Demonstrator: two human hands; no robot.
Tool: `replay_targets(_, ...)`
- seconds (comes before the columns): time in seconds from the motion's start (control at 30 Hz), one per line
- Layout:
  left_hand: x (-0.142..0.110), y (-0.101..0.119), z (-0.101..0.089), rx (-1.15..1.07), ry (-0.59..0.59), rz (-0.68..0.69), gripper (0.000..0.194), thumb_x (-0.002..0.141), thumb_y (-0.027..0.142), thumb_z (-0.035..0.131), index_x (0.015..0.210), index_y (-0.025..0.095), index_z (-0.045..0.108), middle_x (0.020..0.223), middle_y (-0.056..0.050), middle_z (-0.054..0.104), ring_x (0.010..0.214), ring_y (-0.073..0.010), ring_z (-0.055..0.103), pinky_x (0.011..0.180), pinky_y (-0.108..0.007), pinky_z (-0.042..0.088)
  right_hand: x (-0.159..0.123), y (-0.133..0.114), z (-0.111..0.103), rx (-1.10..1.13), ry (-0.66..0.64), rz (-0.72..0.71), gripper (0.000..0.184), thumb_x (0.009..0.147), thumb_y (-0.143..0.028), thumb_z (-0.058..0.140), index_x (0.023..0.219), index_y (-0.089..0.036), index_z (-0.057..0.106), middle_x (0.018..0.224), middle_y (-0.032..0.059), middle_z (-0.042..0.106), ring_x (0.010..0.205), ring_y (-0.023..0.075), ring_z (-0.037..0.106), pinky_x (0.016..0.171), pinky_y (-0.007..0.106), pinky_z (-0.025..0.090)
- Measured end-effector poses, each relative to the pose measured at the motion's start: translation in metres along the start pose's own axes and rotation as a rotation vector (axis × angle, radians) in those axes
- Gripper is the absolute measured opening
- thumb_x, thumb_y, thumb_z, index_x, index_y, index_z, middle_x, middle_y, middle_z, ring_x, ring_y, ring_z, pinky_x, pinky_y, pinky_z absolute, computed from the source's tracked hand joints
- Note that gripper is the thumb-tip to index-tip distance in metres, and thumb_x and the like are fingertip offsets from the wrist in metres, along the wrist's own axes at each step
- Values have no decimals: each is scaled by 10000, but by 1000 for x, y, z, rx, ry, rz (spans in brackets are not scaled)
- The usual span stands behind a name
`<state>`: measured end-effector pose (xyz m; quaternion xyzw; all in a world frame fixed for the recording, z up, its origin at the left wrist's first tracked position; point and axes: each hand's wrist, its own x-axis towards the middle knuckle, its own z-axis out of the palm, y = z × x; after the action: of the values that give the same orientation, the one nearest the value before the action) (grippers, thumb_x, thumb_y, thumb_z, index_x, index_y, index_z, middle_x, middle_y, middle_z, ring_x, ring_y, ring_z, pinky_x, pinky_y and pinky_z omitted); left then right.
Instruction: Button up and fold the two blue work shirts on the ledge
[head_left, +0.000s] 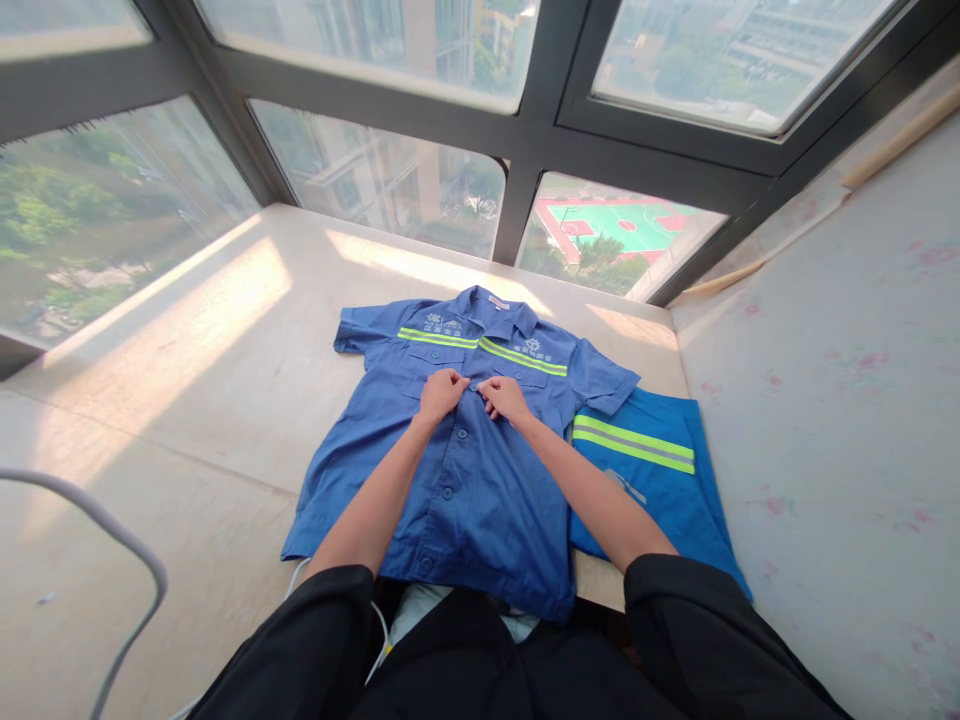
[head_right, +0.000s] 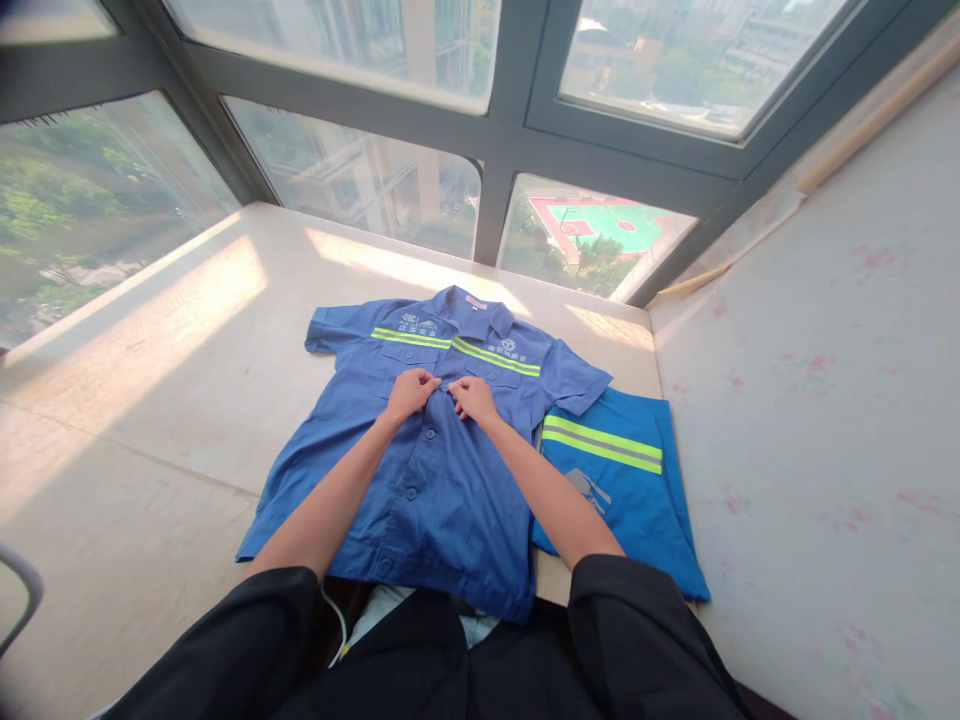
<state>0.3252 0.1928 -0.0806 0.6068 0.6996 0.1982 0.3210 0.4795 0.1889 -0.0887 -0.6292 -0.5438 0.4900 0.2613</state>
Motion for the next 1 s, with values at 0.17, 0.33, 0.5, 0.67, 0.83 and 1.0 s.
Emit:
replay_targets(0.17, -29, -5, 6, 234, 165, 221, 487, 894, 211, 536, 1377, 176, 487, 1243, -134, 622, 1084, -233, 620, 854, -320, 487, 1, -2, -1, -115, 8, -70, 151, 883, -265, 555, 838, -150, 644, 525, -16, 606, 394, 117, 552, 418, 204, 456)
replay_targets(0.33, -55, -22, 20, 502, 177, 586, 423, 956, 160, 362, 1308, 175, 596, 1501, -120, 442, 1413, -260, 368, 1081, -412, 372, -13, 7, -6, -415, 145, -438, 328, 909, -207, 465, 1177, -140, 642, 1160, 127, 675, 1068, 218, 636, 969, 363, 501)
replay_targets(0.5, -63, -36, 25, 594, 105, 562, 543, 1011, 371, 296, 1467, 115, 439, 1541, -125, 376, 1451, -266, 309, 1181, -464, 241, -28, 28, -9, -897, -98, -679, 483, 974, -255, 383, 1434, -140, 479, 1530, 116, 410, 1439, 261, 325, 1169, 465, 286)
replay_targets(0.67, -61, -38, 24, 631, 18, 551, 709, 982, 545, 289, 1523, 89, 332, 1591, -124, 261, 1489, -288, 205, 1214, -473, 156, -26, 30, -6, -1046, -187, -591, 542, 995, -269, 316, 1519, -135, 346, 1607, 108, 249, 1495, 269, 194, 1189, 498, 219)
replay_targets(0.83, -64, -37, 16, 652, -48, 520, 773, 957, 576, 310, 1553, 87, 247, 1606, -138, 209, 1501, -287, 162, 1217, -483, 133, -32, 15, -7, -1078, -179, -506, 575, 993, -310, 335, 1546, -162, 285, 1626, 128, 169, 1504, 271, 159, 1190, 498, 200)
replay_targets(1.0, -80, -62, -10, 681, 14, 380, 827, 941, 631, 295, 1558, 84, 227, 1600, -172, 211, 1500, -316, 147, 1200, -525, 127, -69, 19, -27, -1044, -7, -412, 676, 987, -442, 383, 1559, -114, 233, 1629, 157, 121, 1508, 302, 118, 1199, 503, 166)
